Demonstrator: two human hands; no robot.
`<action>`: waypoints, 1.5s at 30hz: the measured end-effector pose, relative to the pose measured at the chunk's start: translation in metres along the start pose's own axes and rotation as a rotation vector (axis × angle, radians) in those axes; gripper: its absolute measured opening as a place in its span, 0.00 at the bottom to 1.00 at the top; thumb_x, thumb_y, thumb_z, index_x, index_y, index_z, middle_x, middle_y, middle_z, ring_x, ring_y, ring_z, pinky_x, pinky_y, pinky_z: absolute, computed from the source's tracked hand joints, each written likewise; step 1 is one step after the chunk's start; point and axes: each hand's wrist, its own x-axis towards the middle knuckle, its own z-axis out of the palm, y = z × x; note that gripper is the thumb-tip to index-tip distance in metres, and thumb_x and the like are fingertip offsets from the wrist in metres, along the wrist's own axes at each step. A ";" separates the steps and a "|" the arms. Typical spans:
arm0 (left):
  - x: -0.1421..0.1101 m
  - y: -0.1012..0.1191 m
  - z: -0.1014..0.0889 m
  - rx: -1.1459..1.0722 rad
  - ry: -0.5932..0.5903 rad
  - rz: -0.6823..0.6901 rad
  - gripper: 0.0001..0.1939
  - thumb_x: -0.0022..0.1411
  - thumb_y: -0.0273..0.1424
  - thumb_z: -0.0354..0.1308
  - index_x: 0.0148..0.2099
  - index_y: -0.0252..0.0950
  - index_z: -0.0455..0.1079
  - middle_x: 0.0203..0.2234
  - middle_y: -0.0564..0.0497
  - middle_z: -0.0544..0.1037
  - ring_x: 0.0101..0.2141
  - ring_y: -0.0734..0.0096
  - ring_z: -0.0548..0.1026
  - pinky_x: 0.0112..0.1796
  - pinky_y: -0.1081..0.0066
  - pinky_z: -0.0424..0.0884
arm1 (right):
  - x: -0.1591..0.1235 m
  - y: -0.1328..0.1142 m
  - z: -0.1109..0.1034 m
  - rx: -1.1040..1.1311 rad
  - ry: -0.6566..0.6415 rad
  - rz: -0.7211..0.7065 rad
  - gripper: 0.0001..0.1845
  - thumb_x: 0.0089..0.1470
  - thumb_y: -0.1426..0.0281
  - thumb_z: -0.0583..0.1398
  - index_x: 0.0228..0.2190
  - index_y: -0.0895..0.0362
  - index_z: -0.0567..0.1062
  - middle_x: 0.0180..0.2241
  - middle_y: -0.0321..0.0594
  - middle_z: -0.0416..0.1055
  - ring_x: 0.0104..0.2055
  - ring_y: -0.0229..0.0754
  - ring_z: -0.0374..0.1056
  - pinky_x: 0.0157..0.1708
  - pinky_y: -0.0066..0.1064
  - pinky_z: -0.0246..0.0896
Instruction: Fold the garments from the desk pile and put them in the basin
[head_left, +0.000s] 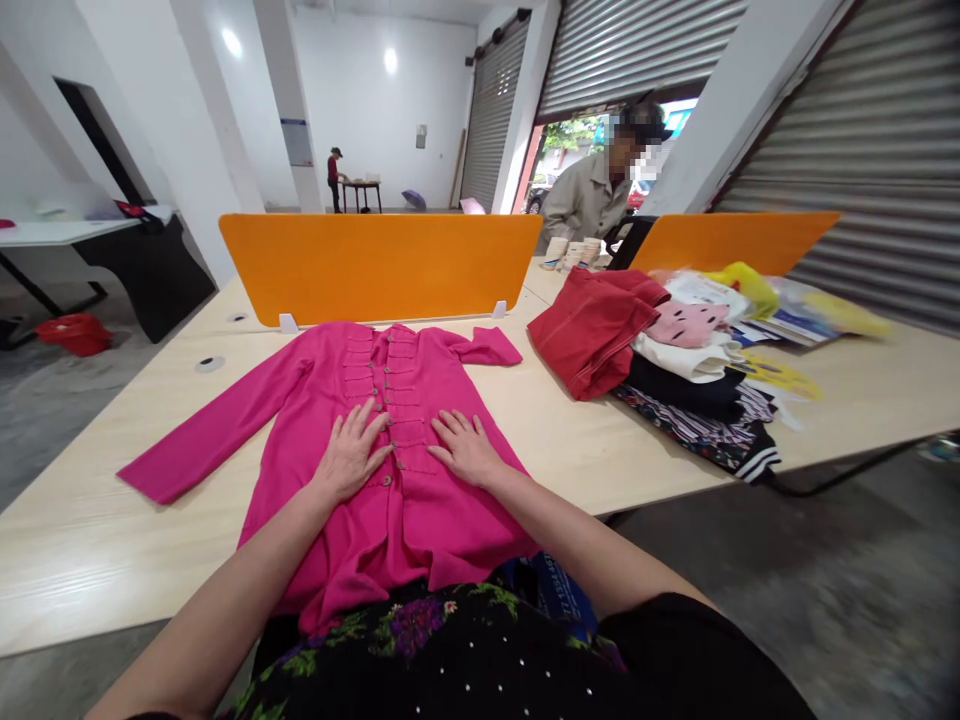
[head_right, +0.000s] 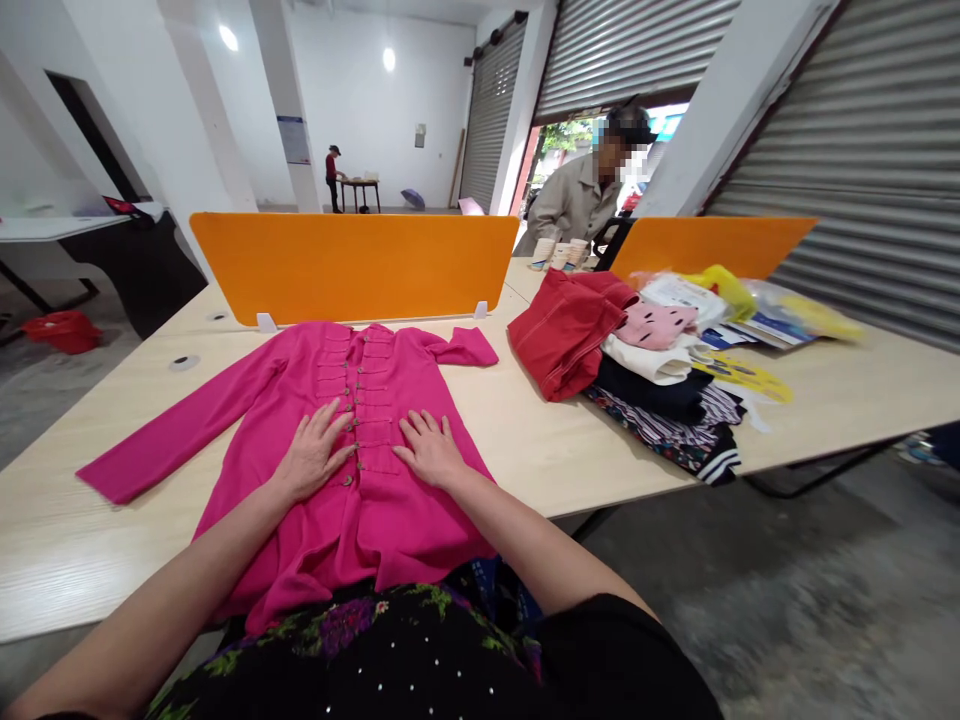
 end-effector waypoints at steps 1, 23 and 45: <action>0.001 0.001 -0.001 0.008 -0.042 0.059 0.29 0.68 0.47 0.43 0.67 0.44 0.55 0.69 0.45 0.48 0.67 0.52 0.48 0.62 0.45 0.48 | -0.003 0.005 0.002 -0.019 -0.043 -0.024 0.32 0.63 0.53 0.50 0.63 0.54 0.60 0.67 0.49 0.50 0.68 0.55 0.42 0.63 0.57 0.35; -0.028 0.033 -0.033 -0.149 -0.003 0.023 0.25 0.71 0.38 0.37 0.66 0.43 0.57 0.64 0.47 0.61 0.57 0.63 0.68 0.56 0.61 0.67 | -0.010 0.043 -0.031 0.008 0.055 -0.142 0.15 0.62 0.67 0.55 0.48 0.56 0.75 0.48 0.47 0.69 0.48 0.46 0.63 0.48 0.36 0.57; 0.118 -0.143 -0.028 -0.066 0.170 -0.266 0.20 0.65 0.37 0.42 0.53 0.35 0.67 0.51 0.40 0.74 0.53 0.57 0.70 0.56 0.59 0.65 | 0.187 0.059 -0.056 0.169 -0.017 0.096 0.12 0.53 0.66 0.62 0.38 0.58 0.79 0.34 0.41 0.77 0.38 0.43 0.71 0.36 0.27 0.62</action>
